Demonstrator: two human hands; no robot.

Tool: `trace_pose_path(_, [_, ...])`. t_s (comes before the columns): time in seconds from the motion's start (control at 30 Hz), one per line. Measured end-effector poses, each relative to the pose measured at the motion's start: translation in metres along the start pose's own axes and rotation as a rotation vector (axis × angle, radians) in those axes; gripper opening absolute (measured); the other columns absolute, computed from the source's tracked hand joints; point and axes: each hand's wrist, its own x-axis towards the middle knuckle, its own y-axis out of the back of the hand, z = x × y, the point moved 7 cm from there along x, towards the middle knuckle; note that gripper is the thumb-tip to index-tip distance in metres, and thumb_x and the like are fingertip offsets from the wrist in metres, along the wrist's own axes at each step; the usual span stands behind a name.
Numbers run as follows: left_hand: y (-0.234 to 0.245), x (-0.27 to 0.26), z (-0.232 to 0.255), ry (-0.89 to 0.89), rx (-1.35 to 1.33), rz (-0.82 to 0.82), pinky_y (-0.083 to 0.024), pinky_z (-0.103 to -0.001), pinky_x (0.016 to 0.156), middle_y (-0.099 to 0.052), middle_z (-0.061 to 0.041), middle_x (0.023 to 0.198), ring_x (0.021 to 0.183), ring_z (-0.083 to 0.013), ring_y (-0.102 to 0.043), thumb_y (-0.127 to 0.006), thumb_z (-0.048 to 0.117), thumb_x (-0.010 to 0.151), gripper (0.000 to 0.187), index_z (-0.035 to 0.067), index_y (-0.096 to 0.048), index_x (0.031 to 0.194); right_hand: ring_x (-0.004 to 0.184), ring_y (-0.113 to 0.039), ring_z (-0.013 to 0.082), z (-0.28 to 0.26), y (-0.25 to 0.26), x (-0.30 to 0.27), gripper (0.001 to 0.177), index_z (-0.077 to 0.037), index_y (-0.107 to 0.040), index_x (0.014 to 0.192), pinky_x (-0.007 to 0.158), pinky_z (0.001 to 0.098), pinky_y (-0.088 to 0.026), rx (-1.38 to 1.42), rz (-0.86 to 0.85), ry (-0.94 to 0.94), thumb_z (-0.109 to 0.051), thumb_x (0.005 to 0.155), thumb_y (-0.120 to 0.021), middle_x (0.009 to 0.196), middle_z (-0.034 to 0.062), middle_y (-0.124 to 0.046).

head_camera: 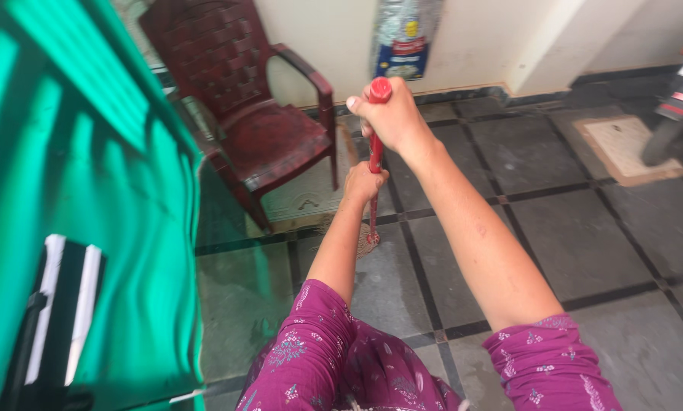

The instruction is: The person mops a tiled floor using a mop with a red handle and a traditional mop head, moving across the area and around objects.

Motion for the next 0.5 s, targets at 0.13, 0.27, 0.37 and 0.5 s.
trace_pose_path(0.13, [-0.056,0.004,0.015,-0.022,0.033,-0.169,-0.055,-0.046,0.089,-0.077,-0.017,0.093,0.098,-0.0360,-0.074,-0.073,0.040,0.078,0.033,0.011,-0.078,0.095,0.049,-0.061,0.0107,0.015,0.031,-0.023,0.033,-0.005,-0.059,0.065,0.048,0.0293,-0.049,-0.130,0.079,-0.086,-0.020,0.092,-0.072,0.054,0.0021,-0.059])
trace_pose_path(0.27, [-0.091,-0.006,0.031,-0.024,0.055,-0.240,-0.053,-0.045,0.092,-0.078,-0.015,0.095,0.102,-0.0341,-0.073,-0.076,0.043,0.077,0.036,0.015,-0.078,0.099,0.056,-0.069,0.0111,0.031,0.057,-0.036,0.033,-0.004,-0.061,0.067,0.053,0.0286,-0.053,-0.181,0.094,-0.188,-0.025,0.091,-0.074,0.059,0.0026,-0.064])
trace_pose_path(0.37, [-0.098,-0.013,0.037,0.038,0.046,-0.218,-0.053,-0.045,0.093,-0.077,-0.013,0.100,0.105,-0.0326,-0.072,-0.075,0.044,0.079,0.036,0.017,-0.076,0.103,0.062,-0.071,0.0116,0.038,0.070,-0.037,0.034,-0.005,-0.063,0.069,0.057,0.0287,-0.054,-0.133,-0.014,-0.193,-0.029,0.089,-0.076,0.065,0.0020,-0.067])
trace_pose_path(0.5, [-0.097,-0.010,0.047,0.067,0.072,-0.231,-0.054,-0.044,0.094,-0.078,-0.013,0.102,0.106,-0.0318,-0.073,-0.072,0.038,0.080,0.030,0.020,-0.080,0.102,0.083,-0.068,0.0095,0.019,0.077,-0.035,0.030,-0.009,-0.063,0.089,0.077,0.0261,-0.053,0.159,-0.272,0.002,-0.036,0.098,-0.074,0.084,0.0003,-0.072])
